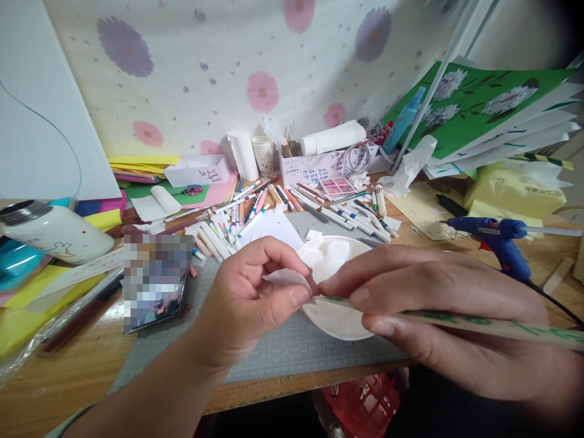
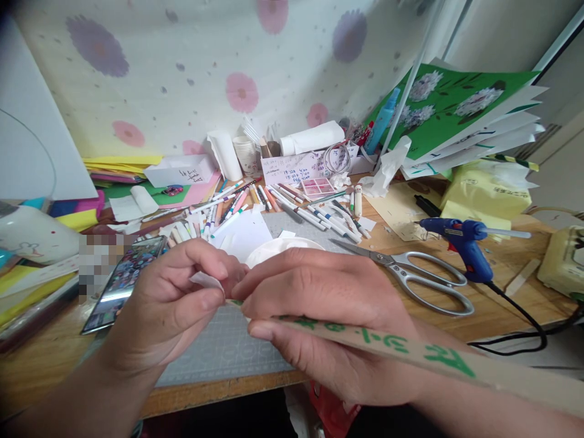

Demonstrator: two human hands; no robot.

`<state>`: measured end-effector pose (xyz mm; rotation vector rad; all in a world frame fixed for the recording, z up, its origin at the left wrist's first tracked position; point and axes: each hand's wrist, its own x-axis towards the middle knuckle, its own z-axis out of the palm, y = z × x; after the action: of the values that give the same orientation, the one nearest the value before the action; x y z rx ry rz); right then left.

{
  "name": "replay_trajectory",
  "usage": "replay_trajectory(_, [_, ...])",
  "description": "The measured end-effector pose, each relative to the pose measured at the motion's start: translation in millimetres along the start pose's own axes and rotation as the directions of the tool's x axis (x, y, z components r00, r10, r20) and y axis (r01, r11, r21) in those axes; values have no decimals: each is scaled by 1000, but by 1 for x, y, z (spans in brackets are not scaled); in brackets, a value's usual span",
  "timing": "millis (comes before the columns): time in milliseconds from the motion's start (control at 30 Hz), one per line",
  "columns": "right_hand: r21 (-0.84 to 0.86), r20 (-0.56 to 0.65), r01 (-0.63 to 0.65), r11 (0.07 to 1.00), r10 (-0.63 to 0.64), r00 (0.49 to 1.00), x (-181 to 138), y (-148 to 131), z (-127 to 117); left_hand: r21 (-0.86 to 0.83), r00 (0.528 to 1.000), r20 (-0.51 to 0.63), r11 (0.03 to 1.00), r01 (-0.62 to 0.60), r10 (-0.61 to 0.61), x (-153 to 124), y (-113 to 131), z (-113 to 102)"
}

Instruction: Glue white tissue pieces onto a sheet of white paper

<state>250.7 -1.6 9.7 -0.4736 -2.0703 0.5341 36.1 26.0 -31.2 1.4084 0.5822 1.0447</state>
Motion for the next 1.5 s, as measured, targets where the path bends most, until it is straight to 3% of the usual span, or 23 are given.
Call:
replay_trajectory(567, [-61, 15, -13, 998, 14, 1000, -1, -2, -4, -8, 1000, 18, 1000, -1, 1, -1, -1, -2])
replay_trajectory(767, [-95, 72, -23, 995, 30, 997, -1, -2, -5, -19, 1000, 3, 1000, 10, -10, 0, -2, -1])
replay_trajectory(1200, [-48, 51, -6, 999, 8, 999, 0, -2, -4, 17, 1000, -11, 1000, 10, -9, 0, 0, 0])
replay_trajectory(1500, [-120, 66, -18, 993, 26, 997, -3, -2, -6, 8, 1000, -6, 1000, -3, 3, 0, 0, -1])
